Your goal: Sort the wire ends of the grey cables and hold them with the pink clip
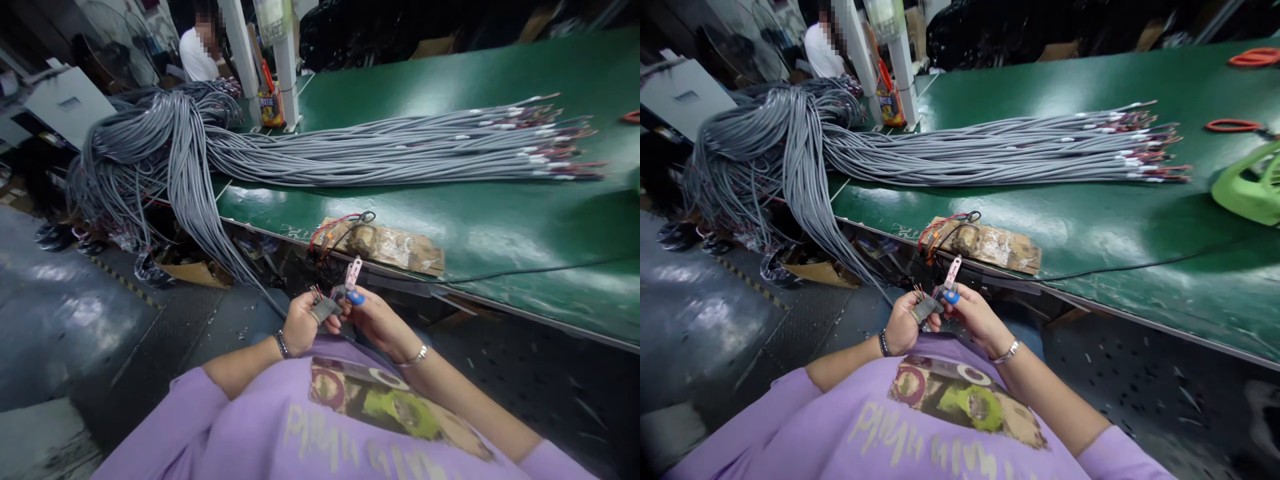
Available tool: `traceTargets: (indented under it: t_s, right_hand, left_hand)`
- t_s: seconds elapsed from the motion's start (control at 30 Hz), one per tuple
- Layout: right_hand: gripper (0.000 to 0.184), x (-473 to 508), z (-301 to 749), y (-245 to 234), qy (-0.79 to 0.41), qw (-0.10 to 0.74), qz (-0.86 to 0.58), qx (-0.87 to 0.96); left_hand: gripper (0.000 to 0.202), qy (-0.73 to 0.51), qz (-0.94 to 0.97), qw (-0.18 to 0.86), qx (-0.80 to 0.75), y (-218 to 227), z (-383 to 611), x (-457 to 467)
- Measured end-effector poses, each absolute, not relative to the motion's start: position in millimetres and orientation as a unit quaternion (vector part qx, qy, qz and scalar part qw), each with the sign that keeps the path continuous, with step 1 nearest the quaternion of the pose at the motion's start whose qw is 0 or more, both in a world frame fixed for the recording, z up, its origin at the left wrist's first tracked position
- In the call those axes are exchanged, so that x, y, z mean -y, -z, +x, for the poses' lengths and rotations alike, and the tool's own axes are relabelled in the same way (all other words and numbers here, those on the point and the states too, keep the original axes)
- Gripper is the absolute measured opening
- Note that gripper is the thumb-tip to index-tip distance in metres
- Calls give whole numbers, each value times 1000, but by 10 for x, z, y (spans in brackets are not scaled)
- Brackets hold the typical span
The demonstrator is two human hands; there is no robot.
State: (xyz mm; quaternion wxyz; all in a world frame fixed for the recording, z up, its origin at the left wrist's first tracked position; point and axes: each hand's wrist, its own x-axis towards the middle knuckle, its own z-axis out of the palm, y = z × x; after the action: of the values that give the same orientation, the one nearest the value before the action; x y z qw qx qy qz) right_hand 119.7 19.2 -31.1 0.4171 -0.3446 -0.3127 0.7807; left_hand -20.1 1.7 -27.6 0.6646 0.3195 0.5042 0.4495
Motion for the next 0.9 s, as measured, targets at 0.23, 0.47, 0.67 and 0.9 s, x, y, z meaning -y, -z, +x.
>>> traceTargets:
  t_s: [0.23, 0.47, 0.67, 0.9]
  right_hand:
    - [37, -161, 1143, 267, -761, 415, -353, 352]
    - [40, -145, 1171, 367, -724, 448, -401, 339]
    - [35, -161, 1174, 355, -783, 420, -325, 325]
    - [35, -187, 1144, 363, -818, 389, -282, 316]
  left_hand:
    - [53, -433, 342, 658, -511, 334, -221, 3]
    - [52, -466, 307, 646, -521, 299, -194, -24]
    - [52, -467, 247, 686, -500, 267, -194, -43]
    - [48, -442, 240, 733, -458, 300, -216, -30]
